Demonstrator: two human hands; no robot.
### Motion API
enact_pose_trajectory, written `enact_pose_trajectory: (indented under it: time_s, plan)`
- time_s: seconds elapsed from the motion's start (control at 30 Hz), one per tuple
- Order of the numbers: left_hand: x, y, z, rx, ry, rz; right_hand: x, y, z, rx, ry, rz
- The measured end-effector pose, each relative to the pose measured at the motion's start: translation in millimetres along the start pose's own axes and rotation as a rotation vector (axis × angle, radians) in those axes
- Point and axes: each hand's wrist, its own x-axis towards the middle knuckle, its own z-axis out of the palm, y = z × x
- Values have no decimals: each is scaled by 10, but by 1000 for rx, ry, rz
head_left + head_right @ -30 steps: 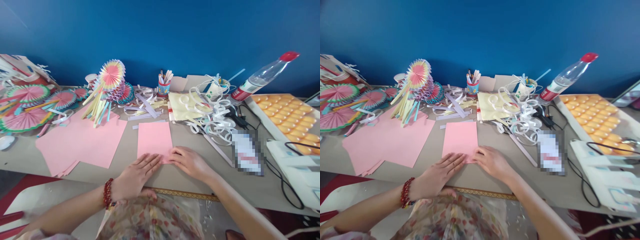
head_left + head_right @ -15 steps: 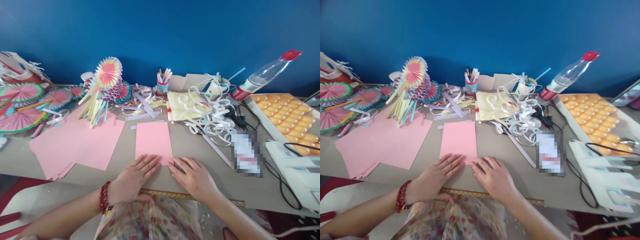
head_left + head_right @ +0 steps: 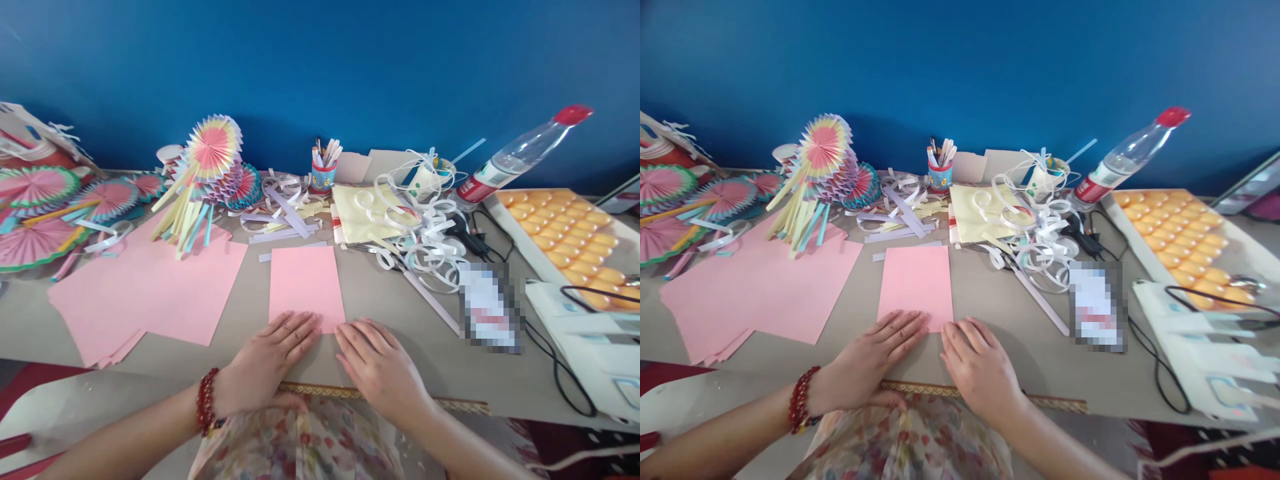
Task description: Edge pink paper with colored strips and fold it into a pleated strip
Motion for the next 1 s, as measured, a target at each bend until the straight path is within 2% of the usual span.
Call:
enact_pose_trajectory:
  time_s: [0.13, 0.3, 0.63, 0.83, 1.0]
  plan:
    - [4, -6, 4, -14, 2, -3, -42, 52, 33, 49, 10, -16]
    - [1, -7, 1, -17, -1, -3, -31, 55, 15, 111, 22, 62]
    - [-5, 2, 1, -24, -1, -10, -24, -55, 56, 57, -36, 102]
    - [-295, 8, -8, 64, 28, -134, -2, -63, 30, 100, -22, 131]
    - [-485, -9, -20, 98, 30, -155, -22, -97, 56, 118, -26, 170]
